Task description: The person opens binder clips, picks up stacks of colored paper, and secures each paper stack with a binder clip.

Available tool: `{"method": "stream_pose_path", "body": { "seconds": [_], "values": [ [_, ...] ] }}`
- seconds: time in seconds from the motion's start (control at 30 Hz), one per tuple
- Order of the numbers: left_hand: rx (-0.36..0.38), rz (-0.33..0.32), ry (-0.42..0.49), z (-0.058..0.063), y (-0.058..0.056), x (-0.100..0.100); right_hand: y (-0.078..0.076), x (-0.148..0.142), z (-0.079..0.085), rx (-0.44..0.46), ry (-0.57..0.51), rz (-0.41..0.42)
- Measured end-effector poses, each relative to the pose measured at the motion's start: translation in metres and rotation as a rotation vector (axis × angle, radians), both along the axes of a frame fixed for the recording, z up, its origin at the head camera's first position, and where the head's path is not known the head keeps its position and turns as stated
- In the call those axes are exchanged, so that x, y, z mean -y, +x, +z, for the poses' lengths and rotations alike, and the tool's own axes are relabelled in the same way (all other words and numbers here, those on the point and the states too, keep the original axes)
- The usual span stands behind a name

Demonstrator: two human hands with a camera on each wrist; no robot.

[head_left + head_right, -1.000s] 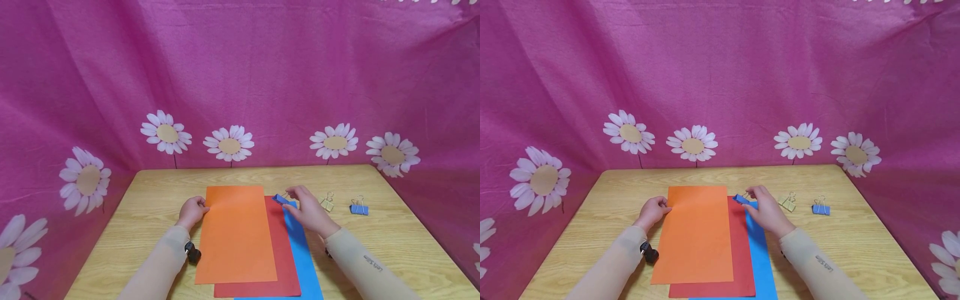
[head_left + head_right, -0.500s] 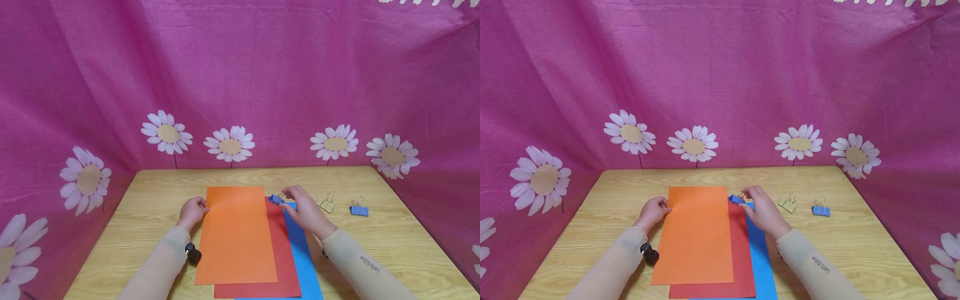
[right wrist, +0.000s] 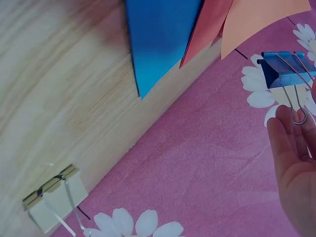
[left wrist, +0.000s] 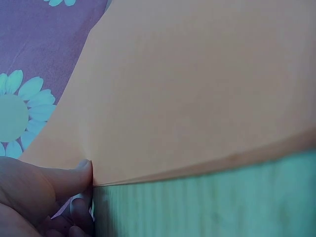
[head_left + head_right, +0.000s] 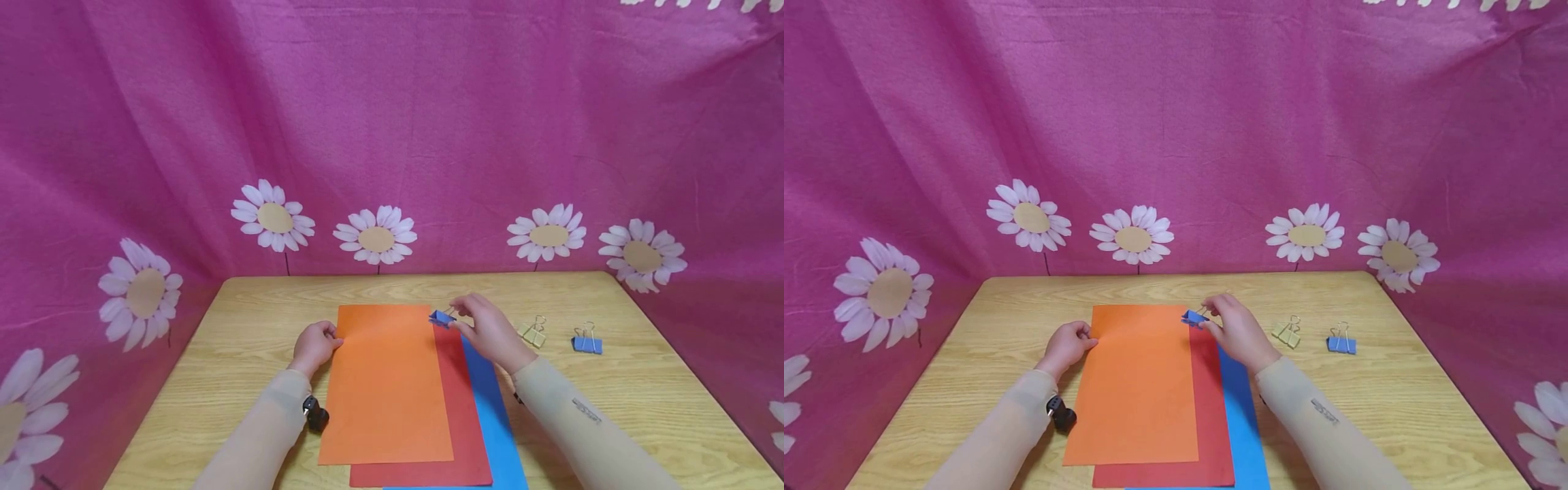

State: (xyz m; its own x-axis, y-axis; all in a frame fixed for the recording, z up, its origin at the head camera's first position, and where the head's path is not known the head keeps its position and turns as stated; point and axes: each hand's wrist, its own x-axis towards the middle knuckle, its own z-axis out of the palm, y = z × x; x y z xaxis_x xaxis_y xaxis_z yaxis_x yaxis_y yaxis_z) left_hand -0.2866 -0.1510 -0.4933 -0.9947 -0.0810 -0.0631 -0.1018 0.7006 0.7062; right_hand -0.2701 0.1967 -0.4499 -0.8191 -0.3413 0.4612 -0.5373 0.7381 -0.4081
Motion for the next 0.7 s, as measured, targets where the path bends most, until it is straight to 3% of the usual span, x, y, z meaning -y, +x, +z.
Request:
{"method": "stream_pose_path", "body": {
  "seconds": [0.4, 0.7],
  "values": [
    [0.014, 0.000, -0.005, 0.000, -0.002, 0.000, -0.018, 0.023, 0.004, 0.098, 0.028, -0.001],
    [0.014, -0.010, -0.005, -0.002, -0.002, 0.000, -0.030, 0.042, 0.007, 0.067, 0.078, 0.057]
  ]
}}
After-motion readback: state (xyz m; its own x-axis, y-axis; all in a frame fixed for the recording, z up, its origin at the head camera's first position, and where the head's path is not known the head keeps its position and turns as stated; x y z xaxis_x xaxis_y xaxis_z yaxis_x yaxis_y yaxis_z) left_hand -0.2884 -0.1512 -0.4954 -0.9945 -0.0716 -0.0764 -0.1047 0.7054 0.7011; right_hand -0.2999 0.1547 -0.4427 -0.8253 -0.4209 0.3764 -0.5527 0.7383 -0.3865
